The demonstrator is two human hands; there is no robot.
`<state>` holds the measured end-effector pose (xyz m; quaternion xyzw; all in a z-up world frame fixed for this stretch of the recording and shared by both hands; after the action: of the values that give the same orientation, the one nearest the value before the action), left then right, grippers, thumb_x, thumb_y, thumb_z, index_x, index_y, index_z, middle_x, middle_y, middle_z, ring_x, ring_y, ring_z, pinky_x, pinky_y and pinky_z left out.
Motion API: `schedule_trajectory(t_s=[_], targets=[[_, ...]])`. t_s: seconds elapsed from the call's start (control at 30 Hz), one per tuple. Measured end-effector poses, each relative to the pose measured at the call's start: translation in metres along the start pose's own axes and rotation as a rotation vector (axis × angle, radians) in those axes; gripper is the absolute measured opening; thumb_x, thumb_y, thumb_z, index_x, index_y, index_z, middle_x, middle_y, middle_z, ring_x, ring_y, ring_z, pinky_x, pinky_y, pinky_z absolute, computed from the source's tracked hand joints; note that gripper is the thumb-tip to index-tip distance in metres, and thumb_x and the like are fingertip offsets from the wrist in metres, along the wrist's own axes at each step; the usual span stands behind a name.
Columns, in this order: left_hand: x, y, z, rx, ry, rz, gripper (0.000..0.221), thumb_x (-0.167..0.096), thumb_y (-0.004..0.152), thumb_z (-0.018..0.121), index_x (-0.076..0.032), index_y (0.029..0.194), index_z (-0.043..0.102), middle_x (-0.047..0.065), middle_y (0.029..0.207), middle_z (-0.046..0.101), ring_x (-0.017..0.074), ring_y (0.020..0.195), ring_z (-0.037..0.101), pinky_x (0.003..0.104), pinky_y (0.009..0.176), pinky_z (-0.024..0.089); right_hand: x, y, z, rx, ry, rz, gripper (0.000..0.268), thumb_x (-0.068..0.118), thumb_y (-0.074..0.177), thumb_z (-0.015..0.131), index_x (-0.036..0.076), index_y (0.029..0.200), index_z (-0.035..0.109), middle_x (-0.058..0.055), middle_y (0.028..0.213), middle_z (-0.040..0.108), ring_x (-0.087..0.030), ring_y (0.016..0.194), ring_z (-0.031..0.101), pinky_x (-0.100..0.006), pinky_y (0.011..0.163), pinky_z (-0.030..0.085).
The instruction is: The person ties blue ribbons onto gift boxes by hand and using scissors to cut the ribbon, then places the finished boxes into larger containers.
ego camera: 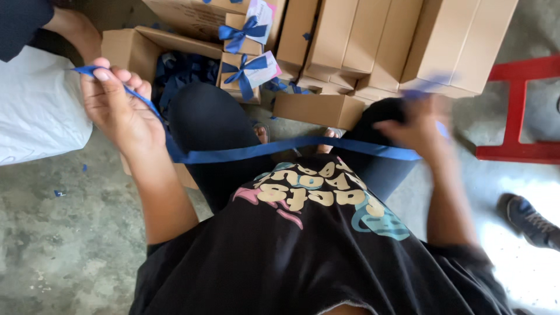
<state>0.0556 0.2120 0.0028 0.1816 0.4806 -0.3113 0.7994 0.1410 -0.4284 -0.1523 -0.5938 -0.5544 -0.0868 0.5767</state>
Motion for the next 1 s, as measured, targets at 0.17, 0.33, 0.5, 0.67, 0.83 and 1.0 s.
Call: schedule_trajectory(t_s=[0.17, 0.33, 0.5, 0.67, 0.83, 1.0], targets=[[-0.035, -0.020, 0.044, 0.048, -0.010, 0.097, 0.023, -0.029, 0.104, 0.068, -0.014, 0.121, 0.062, 0.002, 0.098, 0.062, 0.0126, 0.083, 0.057, 0.029, 0.077, 0.047, 0.145, 0.017, 0.119, -0.408, -1.436, -0.624, 0.120, 0.072, 0.050, 0.084, 0.010, 0.147, 0.049, -0.005, 0.121, 0.058, -0.028, 0.103, 0.055, -0.037, 0.083, 0.047], [-0.088, -0.043, 0.071, 0.131, 0.097, 0.256, 0.025, -0.035, 0.107, 0.068, -0.015, 0.118, 0.058, 0.008, 0.096, 0.061, 0.0223, 0.086, 0.059, 0.036, 0.078, 0.049, 0.123, 0.061, 0.131, -0.250, -1.222, -0.654, 0.122, 0.053, 0.045, 0.093, 0.008, 0.148, 0.048, -0.014, 0.114, 0.061, -0.035, 0.108, 0.050, -0.045, 0.086, 0.046], [-0.081, -0.066, 0.106, 0.209, 0.496, 0.505, 0.029, -0.036, 0.108, 0.058, -0.008, 0.106, 0.057, 0.013, 0.100, 0.065, 0.0213, 0.087, 0.061, 0.034, 0.077, 0.054, 0.161, 0.050, 0.123, -0.272, -0.913, -0.718, 0.109, 0.047, 0.056, 0.085, 0.011, 0.149, 0.043, -0.019, 0.129, 0.065, -0.037, 0.105, 0.046, -0.051, 0.088, 0.044], [0.006, -0.072, 0.090, 0.295, 0.624, 0.222, 0.005, -0.010, 0.100, 0.069, -0.011, 0.105, 0.070, 0.003, 0.101, 0.072, 0.0071, 0.083, 0.061, 0.022, 0.070, 0.046, 0.202, 0.021, 0.091, -0.491, -0.876, -0.823, 0.104, 0.052, 0.061, 0.092, 0.006, 0.146, 0.053, -0.015, 0.112, 0.049, -0.030, 0.104, 0.049, -0.045, 0.087, 0.046], [0.023, -0.081, 0.100, 0.412, 0.717, 0.379, 0.007, -0.005, 0.100, 0.073, 0.000, 0.105, 0.073, 0.009, 0.093, 0.073, 0.0141, 0.065, 0.056, 0.026, 0.062, 0.047, 0.241, -0.020, 0.069, -0.583, -0.896, -0.995, 0.095, 0.051, 0.071, 0.087, -0.003, 0.142, 0.054, -0.017, 0.119, 0.059, -0.027, 0.099, 0.044, -0.042, 0.084, 0.043], [-0.009, -0.074, 0.111, 0.327, 0.787, 0.591, 0.008, -0.010, 0.099, 0.078, -0.005, 0.105, 0.076, 0.008, 0.097, 0.077, 0.0133, 0.064, 0.051, 0.027, 0.059, 0.041, 0.287, -0.062, 0.064, -0.550, -0.813, -1.086, 0.081, 0.044, 0.084, 0.080, -0.008, 0.139, 0.051, -0.025, 0.121, 0.069, -0.030, 0.098, 0.043, -0.043, 0.089, 0.041]])
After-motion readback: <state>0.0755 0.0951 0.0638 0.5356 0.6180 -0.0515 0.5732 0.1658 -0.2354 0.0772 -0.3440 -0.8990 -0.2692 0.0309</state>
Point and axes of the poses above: each hand's wrist, its own y-axis towards the middle knuckle, its own z-axis out of the palm, x = y × z, the point moved 9 cm from there along y, towards the middle knuckle
